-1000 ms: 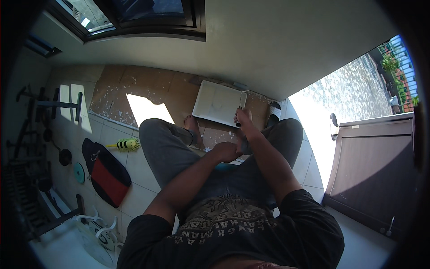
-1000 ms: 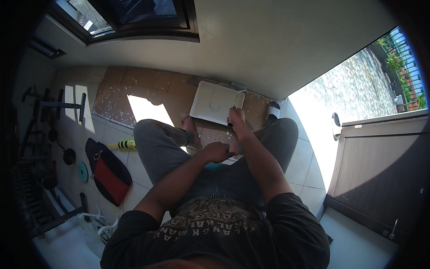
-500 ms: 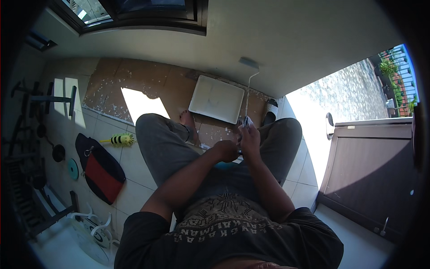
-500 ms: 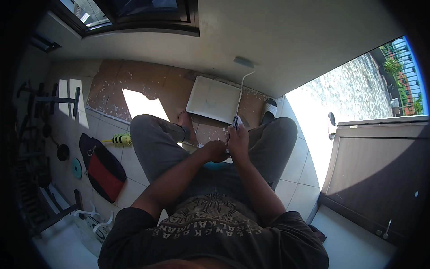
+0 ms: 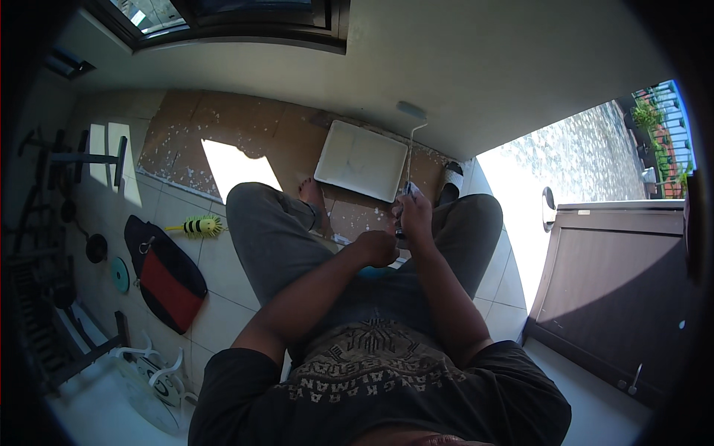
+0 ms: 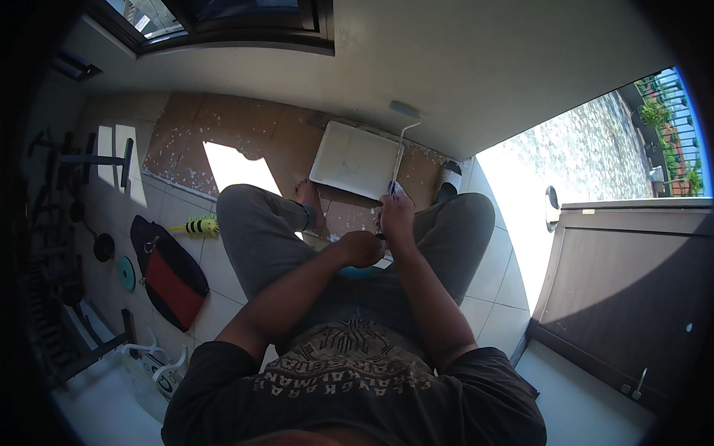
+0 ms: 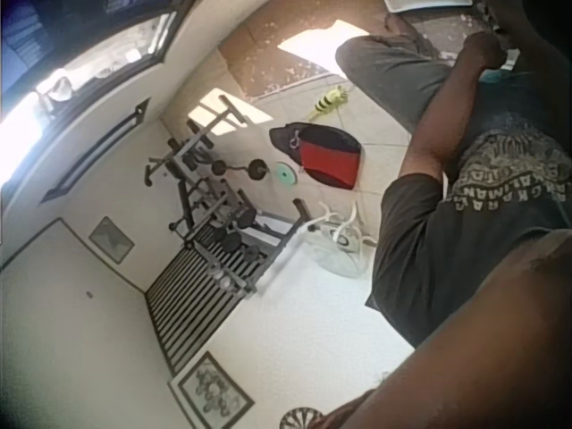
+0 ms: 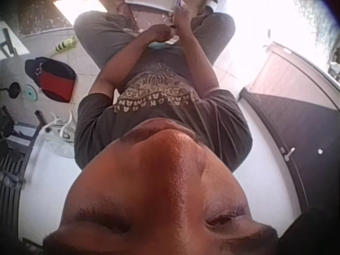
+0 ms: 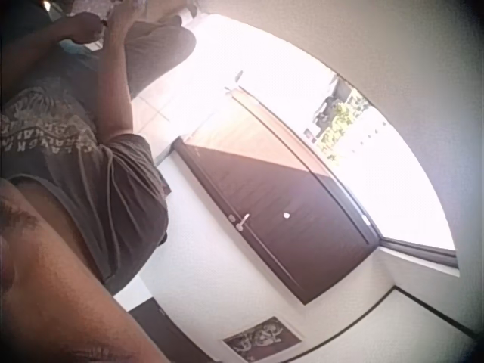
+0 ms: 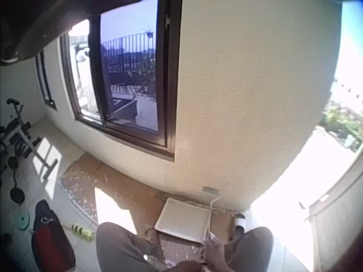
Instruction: The recorder uses a paint roller to apply white paint to a section of an indoor wall.
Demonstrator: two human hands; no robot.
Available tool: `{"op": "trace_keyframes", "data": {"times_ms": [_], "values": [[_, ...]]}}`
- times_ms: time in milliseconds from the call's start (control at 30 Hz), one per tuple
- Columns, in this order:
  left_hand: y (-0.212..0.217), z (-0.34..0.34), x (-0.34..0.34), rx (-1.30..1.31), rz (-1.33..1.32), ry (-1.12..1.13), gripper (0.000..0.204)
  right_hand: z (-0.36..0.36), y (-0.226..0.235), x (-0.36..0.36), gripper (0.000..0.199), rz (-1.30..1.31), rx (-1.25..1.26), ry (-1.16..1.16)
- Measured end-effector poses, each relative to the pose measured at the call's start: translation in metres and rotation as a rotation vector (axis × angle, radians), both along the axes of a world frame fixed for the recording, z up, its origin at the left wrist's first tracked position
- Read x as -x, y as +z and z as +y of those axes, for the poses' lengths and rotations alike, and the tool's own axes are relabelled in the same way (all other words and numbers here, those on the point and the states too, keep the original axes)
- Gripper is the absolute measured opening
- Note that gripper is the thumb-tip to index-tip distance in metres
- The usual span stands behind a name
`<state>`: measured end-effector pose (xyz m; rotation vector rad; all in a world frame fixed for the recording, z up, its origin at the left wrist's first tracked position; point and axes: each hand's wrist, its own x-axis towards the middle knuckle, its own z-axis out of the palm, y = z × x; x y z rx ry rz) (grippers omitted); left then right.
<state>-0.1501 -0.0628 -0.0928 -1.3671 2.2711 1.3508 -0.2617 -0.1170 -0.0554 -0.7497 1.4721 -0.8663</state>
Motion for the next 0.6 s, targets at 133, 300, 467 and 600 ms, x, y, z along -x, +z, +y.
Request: {"op": "trace_keyframes", "data": {"times_ms": [133, 300, 467, 600], "values": [[-0.011, 0.004, 0.001, 0.019, 0.036, 0.072, 0.039, -0.033, -0.04, -0.021, 0.012, 0.014, -0.1, -0.039], [0.015, -0.007, 0.002, -0.043, -0.011, -0.031, 0.038, -0.067, -0.085, -0.028, 0.009, -0.021, -0.135, -0.046], [0.018, -0.005, -0.003, -0.085, -0.018, -0.041, 0.038, -0.093, -0.113, -0.034, 0.005, 0.031, -0.178, -0.049], [0.018, -0.005, 0.0, -0.042, 0.007, -0.018, 0.038, -0.104, -0.134, -0.021, 0.006, -0.026, -0.194, -0.08]]}}
